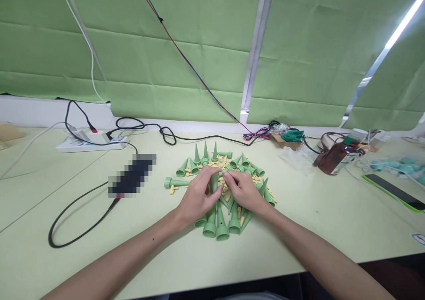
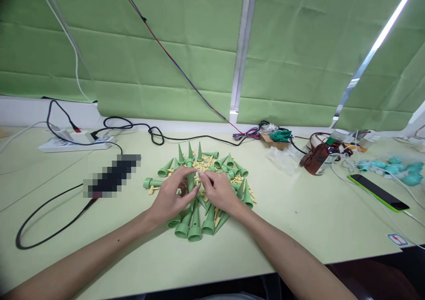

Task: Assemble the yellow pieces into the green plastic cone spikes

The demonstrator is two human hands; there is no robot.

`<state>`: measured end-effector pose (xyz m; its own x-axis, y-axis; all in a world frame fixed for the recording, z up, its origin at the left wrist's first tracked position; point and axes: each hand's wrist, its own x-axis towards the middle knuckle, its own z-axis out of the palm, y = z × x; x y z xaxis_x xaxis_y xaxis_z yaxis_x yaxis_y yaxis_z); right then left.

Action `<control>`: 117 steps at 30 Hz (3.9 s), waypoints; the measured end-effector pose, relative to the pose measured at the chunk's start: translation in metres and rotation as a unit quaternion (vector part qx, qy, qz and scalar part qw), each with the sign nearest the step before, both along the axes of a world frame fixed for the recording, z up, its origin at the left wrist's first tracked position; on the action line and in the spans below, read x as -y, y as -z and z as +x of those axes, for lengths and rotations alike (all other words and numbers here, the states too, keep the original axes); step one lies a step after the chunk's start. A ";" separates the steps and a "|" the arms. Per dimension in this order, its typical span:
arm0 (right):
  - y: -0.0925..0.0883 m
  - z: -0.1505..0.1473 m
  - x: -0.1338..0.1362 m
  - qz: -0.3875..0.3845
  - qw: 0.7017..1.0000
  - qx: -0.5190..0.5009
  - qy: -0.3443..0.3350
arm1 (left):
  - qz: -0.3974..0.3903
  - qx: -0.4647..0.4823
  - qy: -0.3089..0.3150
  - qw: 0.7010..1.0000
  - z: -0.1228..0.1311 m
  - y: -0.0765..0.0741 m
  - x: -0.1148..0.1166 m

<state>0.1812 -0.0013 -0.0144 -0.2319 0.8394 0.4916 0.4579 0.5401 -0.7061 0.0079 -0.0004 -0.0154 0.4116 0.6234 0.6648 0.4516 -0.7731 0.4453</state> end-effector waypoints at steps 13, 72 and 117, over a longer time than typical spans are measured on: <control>0.008 0.000 -0.007 -0.090 0.993 -0.064 -0.041 | 0.009 0.008 0.015 1.000 0.000 -0.002 0.001; -0.028 -0.003 0.026 0.289 0.955 -0.012 0.059 | -0.100 -0.053 0.004 0.994 -0.001 -0.007 0.001; -0.028 0.061 -0.136 0.013 0.959 0.224 0.171 | 0.097 -0.230 0.081 0.965 -0.004 -0.001 0.000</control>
